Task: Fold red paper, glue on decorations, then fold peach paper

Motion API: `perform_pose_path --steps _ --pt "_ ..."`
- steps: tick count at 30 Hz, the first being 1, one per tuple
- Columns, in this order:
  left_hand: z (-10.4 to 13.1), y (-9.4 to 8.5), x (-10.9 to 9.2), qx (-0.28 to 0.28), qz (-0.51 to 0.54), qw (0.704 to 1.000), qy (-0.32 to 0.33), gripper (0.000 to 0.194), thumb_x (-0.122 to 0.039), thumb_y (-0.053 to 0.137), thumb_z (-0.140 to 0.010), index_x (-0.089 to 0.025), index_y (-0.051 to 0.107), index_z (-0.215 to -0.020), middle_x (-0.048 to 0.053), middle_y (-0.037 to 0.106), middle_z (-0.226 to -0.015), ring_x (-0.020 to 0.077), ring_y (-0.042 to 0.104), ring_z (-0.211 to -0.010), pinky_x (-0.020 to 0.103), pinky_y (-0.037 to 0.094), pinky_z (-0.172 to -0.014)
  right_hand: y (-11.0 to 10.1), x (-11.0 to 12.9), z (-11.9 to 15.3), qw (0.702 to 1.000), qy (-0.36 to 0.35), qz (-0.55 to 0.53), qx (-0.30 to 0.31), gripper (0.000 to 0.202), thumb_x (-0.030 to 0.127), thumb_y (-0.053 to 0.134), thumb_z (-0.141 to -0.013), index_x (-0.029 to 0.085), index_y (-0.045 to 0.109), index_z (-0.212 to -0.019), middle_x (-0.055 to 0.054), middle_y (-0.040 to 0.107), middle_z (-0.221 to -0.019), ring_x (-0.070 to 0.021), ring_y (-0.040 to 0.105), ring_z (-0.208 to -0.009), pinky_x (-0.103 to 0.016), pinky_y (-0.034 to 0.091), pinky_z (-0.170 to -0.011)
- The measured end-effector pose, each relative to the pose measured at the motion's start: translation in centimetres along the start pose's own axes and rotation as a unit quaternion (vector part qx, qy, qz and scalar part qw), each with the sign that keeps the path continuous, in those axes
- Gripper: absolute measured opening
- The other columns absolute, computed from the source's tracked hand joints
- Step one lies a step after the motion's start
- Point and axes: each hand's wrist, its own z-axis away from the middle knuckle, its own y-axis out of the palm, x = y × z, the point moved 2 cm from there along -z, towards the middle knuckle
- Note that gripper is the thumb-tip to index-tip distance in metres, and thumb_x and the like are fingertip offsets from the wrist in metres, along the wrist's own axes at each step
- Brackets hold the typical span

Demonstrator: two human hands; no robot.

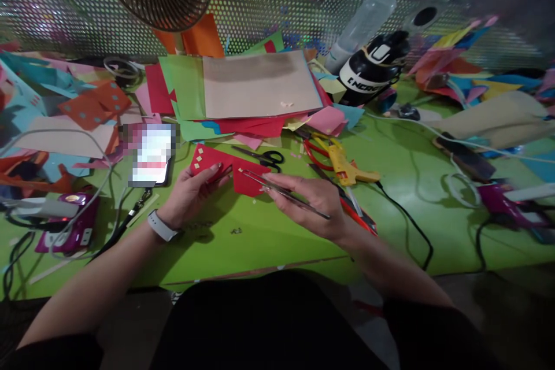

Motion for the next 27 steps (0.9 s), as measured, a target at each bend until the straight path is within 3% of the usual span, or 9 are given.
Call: perform_pose_path --steps 17,23,27 --pt "0.3 0.2 -0.1 -0.011 0.024 1.000 -0.002 0.006 -0.010 0.072 -0.082 -0.013 0.075 -0.087 0.007 0.078 -0.095 0.0154 0.074 -0.089 0.025 0.060 -0.084 0.0 -0.7 0.2 0.996 0.024 -0.078 -0.029 0.029 0.021 0.069 -0.087 0.028 0.072 -0.114 0.002 0.079 -0.094 -0.0153 0.076 -0.073 -0.025 0.061 -0.063" --pt "0.3 0.3 -0.2 -0.012 0.028 1.000 0.000 0.006 -0.010 0.075 -0.080 -0.011 0.075 -0.086 0.008 0.078 -0.094 0.0155 0.074 -0.087 0.024 0.061 -0.082 0.1 -1.2 0.7 0.985 0.089 -0.146 -0.024 0.027 0.023 0.071 -0.085 0.027 0.072 -0.112 0.000 0.079 -0.096 -0.0167 0.076 -0.080 -0.027 0.063 -0.069" --pt "0.4 0.4 -0.4 -0.030 0.034 0.999 0.008 0.005 -0.010 0.074 -0.080 -0.012 0.075 -0.085 0.007 0.078 -0.094 0.0155 0.074 -0.087 0.025 0.061 -0.084 0.5 -1.6 0.9 0.949 0.173 -0.259 -0.057 0.024 0.023 0.074 -0.083 0.026 0.071 -0.107 0.000 0.079 -0.093 -0.0170 0.077 -0.083 -0.025 0.064 -0.070"
